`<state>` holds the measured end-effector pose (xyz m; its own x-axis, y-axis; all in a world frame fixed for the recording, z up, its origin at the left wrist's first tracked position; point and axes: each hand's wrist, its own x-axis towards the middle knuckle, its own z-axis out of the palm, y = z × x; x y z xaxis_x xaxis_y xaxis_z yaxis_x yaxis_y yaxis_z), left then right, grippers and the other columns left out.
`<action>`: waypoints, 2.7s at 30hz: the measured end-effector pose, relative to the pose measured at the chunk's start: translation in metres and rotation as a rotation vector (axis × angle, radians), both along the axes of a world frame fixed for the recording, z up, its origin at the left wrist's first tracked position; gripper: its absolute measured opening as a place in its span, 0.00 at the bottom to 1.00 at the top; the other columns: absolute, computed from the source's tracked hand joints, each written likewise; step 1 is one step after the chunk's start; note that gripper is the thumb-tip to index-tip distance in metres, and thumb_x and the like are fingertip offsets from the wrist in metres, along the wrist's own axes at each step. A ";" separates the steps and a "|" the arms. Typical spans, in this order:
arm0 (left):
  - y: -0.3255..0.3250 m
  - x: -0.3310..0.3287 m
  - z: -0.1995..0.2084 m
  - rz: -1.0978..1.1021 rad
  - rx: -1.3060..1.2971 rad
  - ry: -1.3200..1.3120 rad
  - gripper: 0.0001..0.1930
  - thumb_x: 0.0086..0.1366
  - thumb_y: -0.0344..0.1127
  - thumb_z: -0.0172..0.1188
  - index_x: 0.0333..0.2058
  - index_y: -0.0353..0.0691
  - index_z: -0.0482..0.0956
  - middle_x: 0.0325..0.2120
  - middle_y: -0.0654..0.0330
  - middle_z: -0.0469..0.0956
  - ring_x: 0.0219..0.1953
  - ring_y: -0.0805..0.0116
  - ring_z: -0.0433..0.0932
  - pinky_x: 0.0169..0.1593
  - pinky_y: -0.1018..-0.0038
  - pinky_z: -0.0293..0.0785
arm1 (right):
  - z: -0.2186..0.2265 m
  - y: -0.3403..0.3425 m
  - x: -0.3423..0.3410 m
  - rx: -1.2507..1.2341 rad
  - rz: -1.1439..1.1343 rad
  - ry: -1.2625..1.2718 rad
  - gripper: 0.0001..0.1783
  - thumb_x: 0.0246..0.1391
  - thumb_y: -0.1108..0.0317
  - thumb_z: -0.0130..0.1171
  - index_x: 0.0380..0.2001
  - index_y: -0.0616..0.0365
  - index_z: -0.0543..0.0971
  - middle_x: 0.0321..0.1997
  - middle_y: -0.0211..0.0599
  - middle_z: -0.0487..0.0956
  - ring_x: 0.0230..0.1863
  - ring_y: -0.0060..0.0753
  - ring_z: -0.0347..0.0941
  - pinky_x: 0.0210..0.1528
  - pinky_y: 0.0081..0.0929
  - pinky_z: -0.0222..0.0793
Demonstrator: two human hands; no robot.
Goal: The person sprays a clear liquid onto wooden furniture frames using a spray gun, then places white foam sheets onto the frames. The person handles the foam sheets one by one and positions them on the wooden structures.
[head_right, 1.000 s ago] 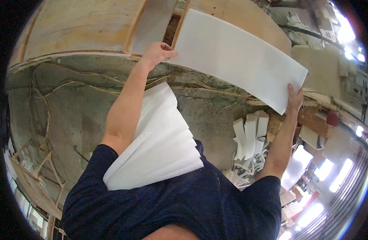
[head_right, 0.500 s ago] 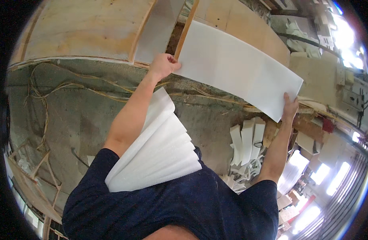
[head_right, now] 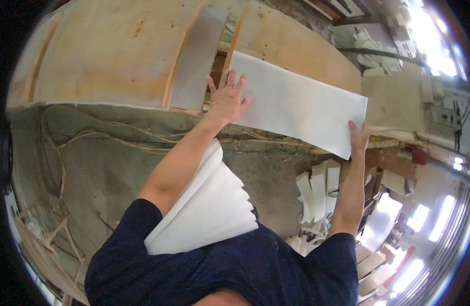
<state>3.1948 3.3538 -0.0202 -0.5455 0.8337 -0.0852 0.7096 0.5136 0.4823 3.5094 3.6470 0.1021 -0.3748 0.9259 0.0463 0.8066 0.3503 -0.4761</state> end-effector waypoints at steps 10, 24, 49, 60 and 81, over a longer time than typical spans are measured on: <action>0.042 0.018 -0.015 -0.029 -0.320 0.217 0.33 0.69 0.56 0.34 0.69 0.50 0.46 0.70 0.55 0.41 0.72 0.58 0.36 0.67 0.38 0.27 | 0.027 0.038 0.000 -0.226 0.039 0.129 0.29 0.52 0.60 0.64 0.53 0.64 0.71 0.42 0.41 0.79 0.38 0.29 0.77 0.41 0.31 0.74; 0.109 0.147 -0.021 -0.221 -0.289 0.291 0.37 0.66 0.62 0.40 0.68 0.51 0.49 0.70 0.52 0.40 0.71 0.47 0.36 0.66 0.38 0.24 | -0.120 0.093 0.063 -0.096 0.017 -0.118 0.39 0.46 0.38 0.58 0.54 0.56 0.73 0.55 0.47 0.74 0.57 0.47 0.69 0.58 0.42 0.63; 0.144 0.202 -0.026 -0.141 -0.312 0.179 0.43 0.63 0.68 0.41 0.67 0.44 0.50 0.69 0.45 0.39 0.70 0.37 0.35 0.62 0.32 0.30 | -0.104 0.071 0.078 0.154 -0.055 -0.413 0.39 0.52 0.30 0.48 0.52 0.52 0.74 0.50 0.43 0.76 0.50 0.38 0.72 0.53 0.36 0.62; 0.246 0.312 0.026 -0.478 0.554 -0.444 0.45 0.57 0.62 0.58 0.66 0.43 0.53 0.67 0.41 0.45 0.70 0.46 0.44 0.66 0.42 0.37 | -0.011 0.161 0.116 -0.657 0.237 0.330 0.51 0.50 0.24 0.42 0.60 0.59 0.68 0.53 0.49 0.74 0.48 0.36 0.72 0.48 0.33 0.68; 0.385 0.472 -0.019 -0.635 0.032 0.330 0.35 0.54 0.23 0.50 0.62 0.53 0.64 0.65 0.54 0.56 0.68 0.53 0.53 0.67 0.42 0.40 | -0.142 0.329 0.241 -0.474 0.548 0.401 0.20 0.44 0.61 0.64 0.39 0.63 0.81 0.30 0.34 0.81 0.31 0.24 0.73 0.37 0.24 0.68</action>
